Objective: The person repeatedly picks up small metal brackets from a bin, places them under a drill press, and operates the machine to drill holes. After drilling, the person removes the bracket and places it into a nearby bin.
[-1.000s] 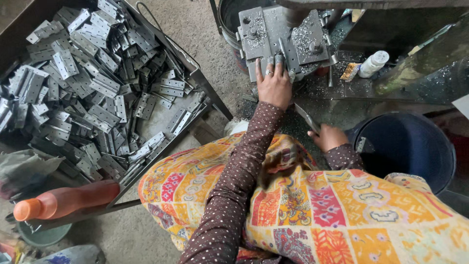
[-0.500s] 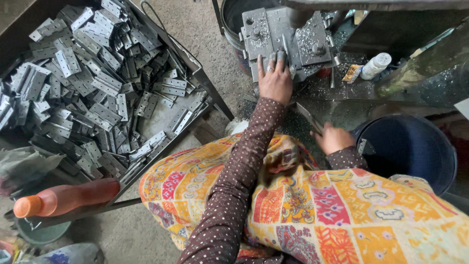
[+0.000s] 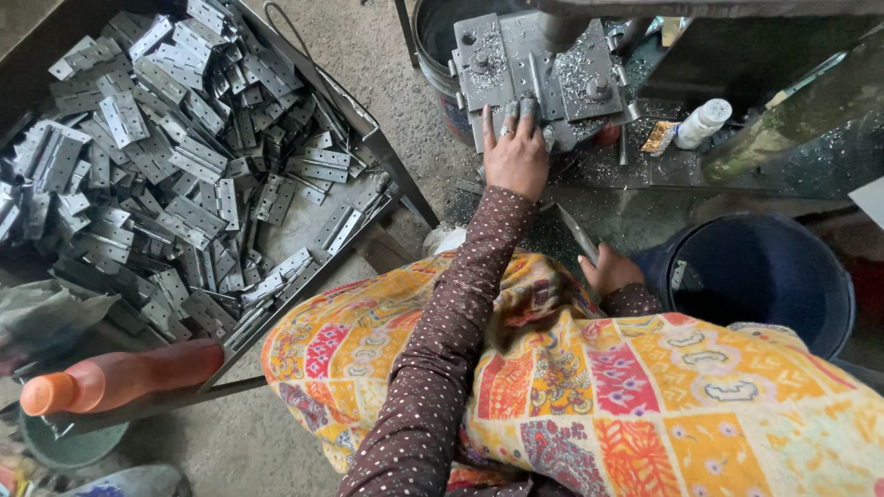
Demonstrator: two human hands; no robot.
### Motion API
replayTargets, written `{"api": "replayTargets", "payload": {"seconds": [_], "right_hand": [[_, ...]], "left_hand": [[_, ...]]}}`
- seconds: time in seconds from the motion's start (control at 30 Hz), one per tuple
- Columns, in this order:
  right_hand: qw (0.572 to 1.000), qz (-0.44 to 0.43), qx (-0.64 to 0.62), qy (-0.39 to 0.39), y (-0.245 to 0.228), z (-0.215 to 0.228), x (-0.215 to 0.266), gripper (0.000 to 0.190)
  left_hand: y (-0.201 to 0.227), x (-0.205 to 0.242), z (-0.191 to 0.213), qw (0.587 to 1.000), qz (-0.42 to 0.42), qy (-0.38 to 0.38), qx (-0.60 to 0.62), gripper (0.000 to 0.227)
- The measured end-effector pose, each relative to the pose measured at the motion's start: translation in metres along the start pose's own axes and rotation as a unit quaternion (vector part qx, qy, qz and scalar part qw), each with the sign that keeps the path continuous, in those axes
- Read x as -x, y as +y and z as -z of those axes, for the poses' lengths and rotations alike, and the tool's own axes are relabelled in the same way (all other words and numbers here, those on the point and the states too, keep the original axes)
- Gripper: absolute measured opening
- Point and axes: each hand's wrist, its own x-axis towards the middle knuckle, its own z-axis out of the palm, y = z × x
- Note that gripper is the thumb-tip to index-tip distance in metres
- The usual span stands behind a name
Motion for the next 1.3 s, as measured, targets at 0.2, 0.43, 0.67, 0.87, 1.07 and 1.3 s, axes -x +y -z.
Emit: {"api": "replayTargets", "payload": {"seconds": [0.2, 0.43, 0.67, 0.87, 1.07, 1.3], "right_hand": [[0.994, 0.034, 0.1, -0.028, -0.018, 0.059, -0.001, 0.052], [0.999, 0.034, 0.0, 0.027, 0.001, -0.003, 0.0, 0.048], [1.0, 0.012, -0.018, -0.004, -0.003, 0.007, 0.001, 0.05], [0.995, 0.013, 0.089, -0.048, -0.001, 0.047, -0.008, 0.055], [0.999, 0.009, 0.043, 0.012, 0.019, -0.024, -0.004, 0.055], [0.999, -0.033, -0.013, -0.003, 0.036, -0.037, -0.004, 0.053]], "left_hand": [[-0.007, -0.02, -0.016, 0.994, 0.01, -0.07, -0.081, 0.033], [-0.011, -0.027, -0.025, 0.997, 0.008, -0.048, -0.067, 0.038], [-0.007, -0.015, -0.002, 0.997, -0.005, -0.059, -0.058, 0.035], [-0.012, -0.037, -0.023, 0.994, 0.007, -0.072, -0.081, 0.038], [-0.015, -0.042, -0.025, 0.991, 0.007, -0.095, -0.094, 0.035], [-0.019, -0.029, 0.006, 0.992, 0.012, -0.126, 0.009, 0.024]]}}
